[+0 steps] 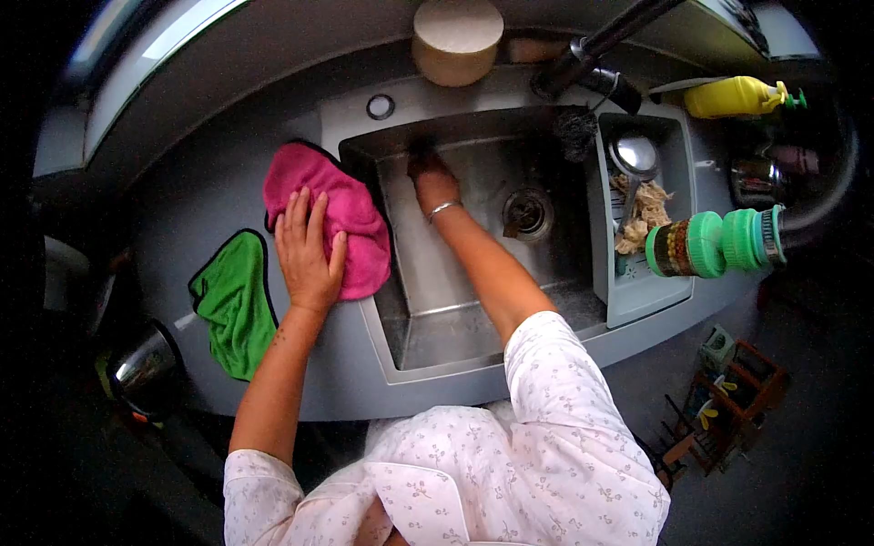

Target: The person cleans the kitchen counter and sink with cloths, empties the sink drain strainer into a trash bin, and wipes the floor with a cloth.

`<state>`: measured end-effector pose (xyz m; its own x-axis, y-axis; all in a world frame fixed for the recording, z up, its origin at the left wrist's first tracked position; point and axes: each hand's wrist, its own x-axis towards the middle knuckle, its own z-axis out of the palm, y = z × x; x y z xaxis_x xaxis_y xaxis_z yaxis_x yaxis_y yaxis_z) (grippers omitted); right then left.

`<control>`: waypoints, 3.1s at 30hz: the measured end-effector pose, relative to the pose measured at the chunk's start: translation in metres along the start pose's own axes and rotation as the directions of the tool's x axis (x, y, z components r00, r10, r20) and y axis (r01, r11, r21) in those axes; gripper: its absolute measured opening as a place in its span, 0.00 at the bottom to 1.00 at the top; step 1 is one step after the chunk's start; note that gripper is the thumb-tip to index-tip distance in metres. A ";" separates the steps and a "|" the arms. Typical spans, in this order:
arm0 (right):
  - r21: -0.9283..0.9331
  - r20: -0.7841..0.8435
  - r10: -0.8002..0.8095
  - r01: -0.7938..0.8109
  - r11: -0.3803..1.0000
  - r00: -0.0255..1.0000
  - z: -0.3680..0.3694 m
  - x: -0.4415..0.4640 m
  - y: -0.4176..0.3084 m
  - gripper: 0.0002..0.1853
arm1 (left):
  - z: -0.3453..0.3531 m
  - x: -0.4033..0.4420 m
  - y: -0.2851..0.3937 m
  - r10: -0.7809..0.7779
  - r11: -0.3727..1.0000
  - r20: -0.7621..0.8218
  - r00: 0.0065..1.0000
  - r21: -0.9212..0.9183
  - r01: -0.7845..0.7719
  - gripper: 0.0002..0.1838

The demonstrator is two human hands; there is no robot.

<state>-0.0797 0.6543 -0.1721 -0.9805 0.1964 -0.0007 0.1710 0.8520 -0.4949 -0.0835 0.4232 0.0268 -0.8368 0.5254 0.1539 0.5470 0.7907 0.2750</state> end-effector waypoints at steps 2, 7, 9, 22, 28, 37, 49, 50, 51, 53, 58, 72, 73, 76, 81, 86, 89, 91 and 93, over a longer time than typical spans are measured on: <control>0.013 0.006 0.023 -0.023 1.000 1.000 0.003 0.003 -0.002 0.12 | 0.000 0.000 -0.002 0.006 1.000 0.001 1.000 -0.002 -0.006 0.30; -0.109 0.259 0.223 -0.201 0.973 0.940 -0.016 0.016 -0.030 0.12 | 0.004 -0.002 -0.003 0.017 1.000 0.001 1.000 0.005 -0.017 0.31; -0.135 0.253 0.245 -0.217 0.967 0.936 -0.004 0.018 -0.030 0.12 | 0.005 -0.003 -0.004 0.040 0.999 0.004 0.999 -0.003 -0.040 0.31; 0.343 0.043 0.546 -0.526 0.778 0.836 -0.073 -0.145 0.105 0.09 | 0.006 -0.003 -0.003 0.048 0.998 -0.029 0.998 0.030 -0.047 0.29; 0.042 0.092 0.471 -0.476 0.878 0.877 -0.086 -0.155 0.117 0.10 | 0.006 -0.003 -0.003 0.056 0.998 -0.026 0.998 0.040 -0.055 0.30; 0.313 0.134 0.654 -0.658 0.685 0.744 -0.070 -0.164 0.138 0.08 | 0.006 -0.003 -0.004 0.063 0.996 -0.024 0.998 0.058 -0.061 0.30; -0.268 0.152 0.557 -0.508 0.819 0.817 -0.096 -0.132 0.145 0.12 | 0.007 -0.002 -0.004 0.067 0.996 -0.023 0.998 0.055 -0.065 0.30; -0.263 0.078 0.633 -0.596 0.758 0.770 -0.093 -0.127 0.140 0.13 | 0.006 -0.002 -0.003 0.062 0.997 -0.020 0.998 0.047 -0.061 0.30; -0.251 0.005 0.703 -0.679 0.690 0.712 -0.091 -0.124 0.136 0.13 | 0.005 -0.001 -0.003 0.061 0.997 -0.015 0.998 0.050 -0.060 0.30; -0.142 -0.040 0.697 -0.695 0.705 0.716 -0.089 -0.129 0.134 0.13 | 0.004 -0.001 -0.002 0.063 0.997 -0.015 0.998 0.045 -0.062 0.30; 0.105 -0.073 0.680 -0.672 0.733 0.730 -0.078 -0.143 0.150 0.14 | 0.005 -0.002 -0.002 0.064 0.996 -0.020 0.998 0.055 -0.063 0.30; 0.240 -0.028 0.572 -0.550 0.800 0.820 -0.107 -0.147 0.131 0.09 | 0.005 -0.002 -0.002 0.070 0.996 -0.029 0.997 0.051 -0.068 0.30; 0.237 -0.037 0.572 -0.549 0.802 0.819 -0.114 -0.148 0.126 0.09 | 0.005 -0.002 -0.002 0.070 0.996 -0.033 0.997 0.053 -0.068 0.30; 0.346 -0.011 0.633 -0.591 0.729 0.774 -0.146 -0.150 0.095 0.08 | 0.005 -0.003 -0.002 0.071 0.997 -0.046 0.996 0.047 -0.069 0.30; 0.441 0.039 0.604 -0.557 0.704 0.796 -0.183 -0.172 0.055 0.07 | 0.007 -0.004 -0.004 0.063 0.998 -0.063 0.996 0.033 -0.061 0.29; 0.534 0.062 0.587 -0.524 0.664 0.807 -0.197 -0.210 0.013 0.08 | 0.007 -0.006 -0.004 0.081 0.996 -0.098 0.992 0.029 -0.078 0.28; 0.541 0.090 0.582 -0.531 0.653 0.808 -0.203 -0.228 -0.014 0.07 | 0.010 -0.007 -0.008 0.085 0.996 -0.114 0.990 0.019 -0.083 0.28; 0.569 0.101 0.583 -0.527 0.631 0.807 -0.209 -0.237 -0.032 0.07 | 0.014 -0.007 -0.013 0.083 0.996 -0.125 0.989 -0.015 -0.086 0.27; 0.595 0.113 0.579 -0.522 0.611 0.807 -0.215 -0.247 -0.048 0.07 | 0.015 -0.007 -0.014 0.077 0.995 -0.137 0.988 -0.050 -0.085 0.27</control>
<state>0.1747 0.6694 0.0384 -0.7034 0.5975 -0.3851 0.5587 0.1297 -0.8192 -0.0847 0.4129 0.0071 -0.7873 0.5370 0.3029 0.6141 0.7268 0.3077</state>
